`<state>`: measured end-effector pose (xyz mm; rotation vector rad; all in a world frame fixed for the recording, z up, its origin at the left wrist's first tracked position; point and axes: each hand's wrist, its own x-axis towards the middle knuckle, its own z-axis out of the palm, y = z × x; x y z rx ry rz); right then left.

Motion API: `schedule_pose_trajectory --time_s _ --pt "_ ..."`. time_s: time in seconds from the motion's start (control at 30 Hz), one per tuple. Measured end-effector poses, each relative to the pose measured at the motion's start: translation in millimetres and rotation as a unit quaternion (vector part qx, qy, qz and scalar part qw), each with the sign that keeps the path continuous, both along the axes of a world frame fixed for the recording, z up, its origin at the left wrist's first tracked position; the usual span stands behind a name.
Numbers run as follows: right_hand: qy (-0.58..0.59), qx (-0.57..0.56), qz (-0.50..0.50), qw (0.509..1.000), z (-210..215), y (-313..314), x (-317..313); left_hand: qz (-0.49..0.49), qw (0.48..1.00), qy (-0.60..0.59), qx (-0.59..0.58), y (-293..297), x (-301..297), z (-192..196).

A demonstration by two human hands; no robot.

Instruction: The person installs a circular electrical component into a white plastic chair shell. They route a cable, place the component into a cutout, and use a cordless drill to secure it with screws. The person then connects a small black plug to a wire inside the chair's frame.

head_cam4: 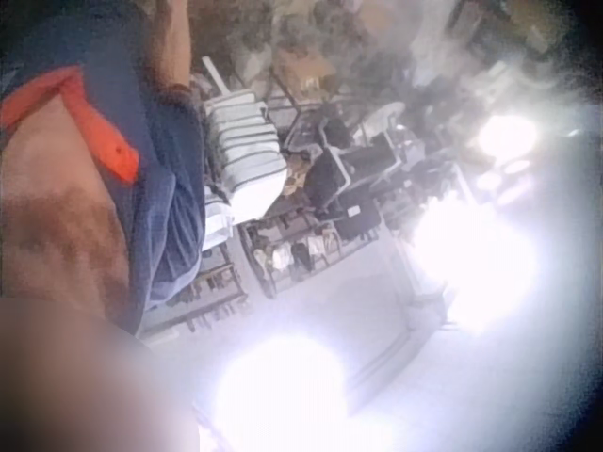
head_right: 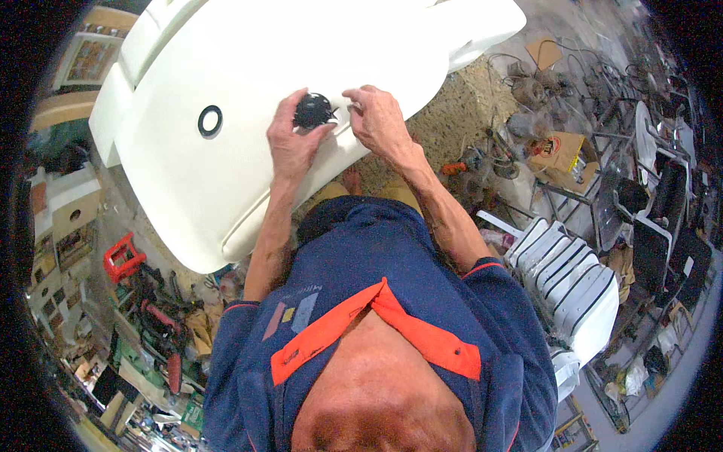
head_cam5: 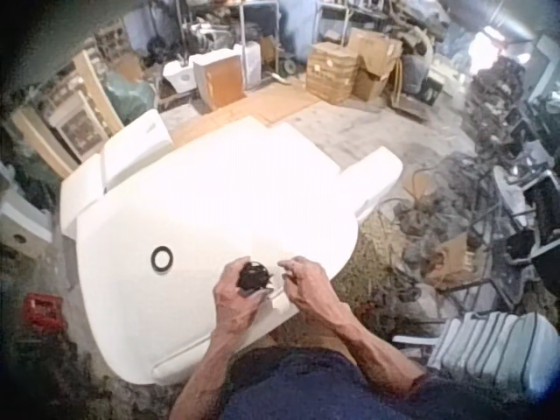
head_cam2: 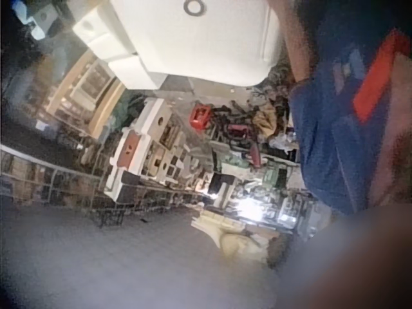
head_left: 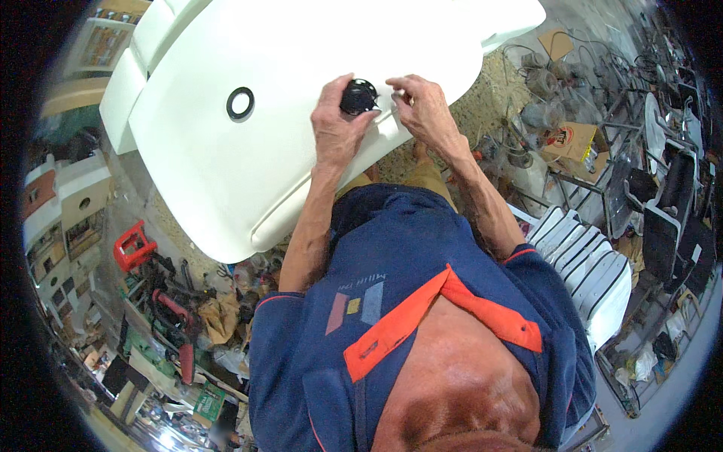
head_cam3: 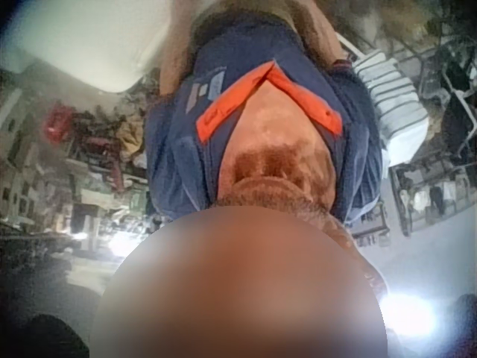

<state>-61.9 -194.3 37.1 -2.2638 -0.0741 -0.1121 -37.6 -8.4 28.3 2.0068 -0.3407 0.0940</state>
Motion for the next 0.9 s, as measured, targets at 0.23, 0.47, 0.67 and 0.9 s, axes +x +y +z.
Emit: schedule_pose_trajectory --time_s 0.23,0.47,0.67,0.9 --pt "0.061 0.112 -0.076 0.989 9.7 1.0 -14.1 0.060 0.983 -0.111 0.135 -23.9 -1.9 -24.5" --pt "0.055 0.033 -0.015 0.998 10.2 10.5 -11.5 -0.034 0.984 -0.034 0.169 -4.9 -8.4 -20.8" --pt "0.085 -0.106 0.035 0.990 11.8 26.9 1.3 -0.113 0.985 -0.036 0.125 20.7 3.3 -20.7" --pt "0.103 -0.166 0.028 0.980 22.3 27.8 18.7 0.037 0.976 -0.056 0.207 26.6 -7.3 -19.3"
